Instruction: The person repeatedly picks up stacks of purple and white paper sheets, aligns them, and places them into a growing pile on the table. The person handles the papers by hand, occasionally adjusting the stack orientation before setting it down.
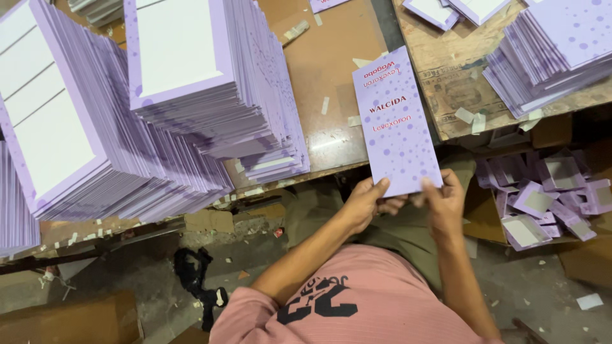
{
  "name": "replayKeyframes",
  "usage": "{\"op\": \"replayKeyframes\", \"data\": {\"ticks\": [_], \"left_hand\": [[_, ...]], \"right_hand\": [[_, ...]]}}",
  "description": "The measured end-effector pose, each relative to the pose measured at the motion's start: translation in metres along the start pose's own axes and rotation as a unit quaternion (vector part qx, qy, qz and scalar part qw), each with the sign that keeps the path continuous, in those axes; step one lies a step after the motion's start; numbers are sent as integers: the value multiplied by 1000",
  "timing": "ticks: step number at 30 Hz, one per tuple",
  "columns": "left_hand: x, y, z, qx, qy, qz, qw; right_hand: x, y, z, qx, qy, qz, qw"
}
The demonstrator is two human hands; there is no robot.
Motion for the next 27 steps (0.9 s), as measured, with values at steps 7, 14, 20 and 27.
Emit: {"op": "replayKeyframes", "data": {"ticks": [7, 14, 20, 27], "left_hand": [[1, -9, -23, 186, -34, -77, 979], [-15, 22, 9, 120, 228, -90, 962], [-65, 38, 12, -79, 278, 166, 943], [-124, 94, 22, -48, 166, 209, 962]], "right_hand": [[87, 42, 25, 180, -161, 94, 966], [96, 87, 70, 108, -494, -34, 862], [56, 114, 71, 139, -365, -46, 919], [35, 115, 71, 100, -251, 95, 958]]}}
Point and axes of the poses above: each hand's wrist, its own y-axis towards the middle knuckle, its own z-axis out of the palm, x = y × z, the point moved 1 cm from there along y, towards the middle knuckle, and after that the axes turned 3 degrees about x, right-handed, at the moved point
